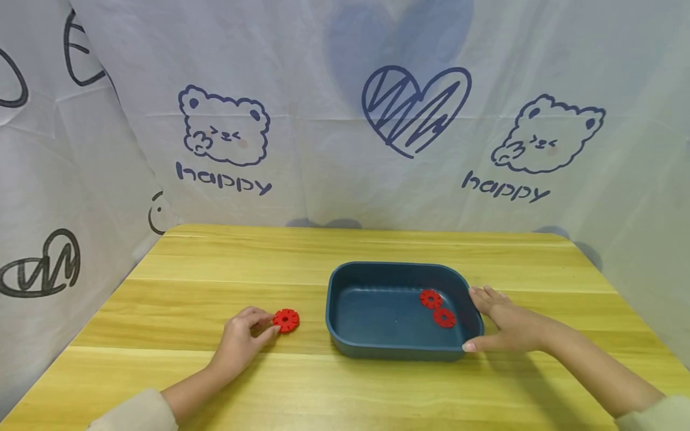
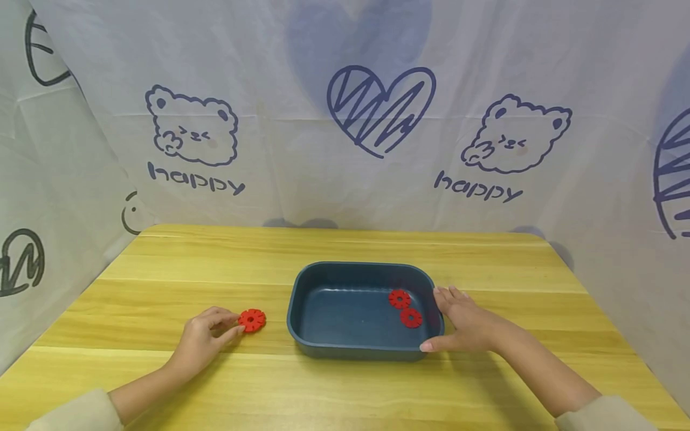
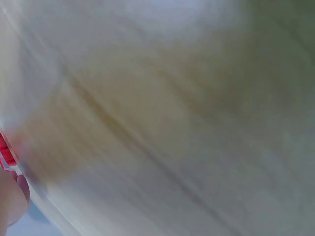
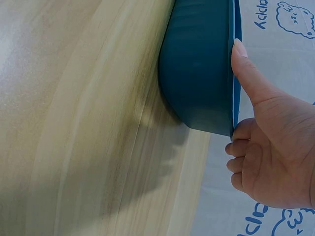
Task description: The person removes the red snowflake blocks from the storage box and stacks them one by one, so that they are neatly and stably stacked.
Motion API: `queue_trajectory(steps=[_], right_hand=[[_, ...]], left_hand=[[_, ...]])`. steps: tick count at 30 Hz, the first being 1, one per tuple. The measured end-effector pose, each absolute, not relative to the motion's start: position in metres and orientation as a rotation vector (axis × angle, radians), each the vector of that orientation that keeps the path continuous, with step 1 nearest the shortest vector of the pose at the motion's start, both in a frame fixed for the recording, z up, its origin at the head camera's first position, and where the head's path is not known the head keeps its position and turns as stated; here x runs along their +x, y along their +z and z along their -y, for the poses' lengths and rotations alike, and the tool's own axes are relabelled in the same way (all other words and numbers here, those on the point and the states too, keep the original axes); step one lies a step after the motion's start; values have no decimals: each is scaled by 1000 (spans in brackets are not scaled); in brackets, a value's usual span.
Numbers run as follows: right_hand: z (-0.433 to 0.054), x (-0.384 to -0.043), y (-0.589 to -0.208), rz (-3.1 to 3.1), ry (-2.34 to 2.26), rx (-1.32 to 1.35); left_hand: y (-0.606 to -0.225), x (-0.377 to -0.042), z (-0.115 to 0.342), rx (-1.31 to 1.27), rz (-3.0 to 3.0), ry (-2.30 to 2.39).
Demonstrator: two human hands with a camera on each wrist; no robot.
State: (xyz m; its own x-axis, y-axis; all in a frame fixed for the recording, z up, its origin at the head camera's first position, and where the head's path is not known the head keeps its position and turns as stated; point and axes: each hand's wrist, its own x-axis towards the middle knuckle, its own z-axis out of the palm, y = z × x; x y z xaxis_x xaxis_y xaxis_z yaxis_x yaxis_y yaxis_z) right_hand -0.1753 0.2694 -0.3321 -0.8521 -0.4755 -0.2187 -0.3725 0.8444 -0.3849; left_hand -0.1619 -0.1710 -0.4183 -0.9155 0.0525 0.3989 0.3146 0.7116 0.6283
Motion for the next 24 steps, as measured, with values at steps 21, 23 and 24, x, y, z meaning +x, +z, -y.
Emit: queue_trajectory(steps=[21,23,24], right_hand=[[-269,-175,-332,-2718,-477,-634],[-269,-175,-332,-2717,-479,-632],[-269,-175,-332,-2717,-480,-633]], left_hand=[[-418,-164,171,-315,2608,-1012],[-419,-164,172,-316,2610,-1004],[-419,-164,172,-316,2611,-998]])
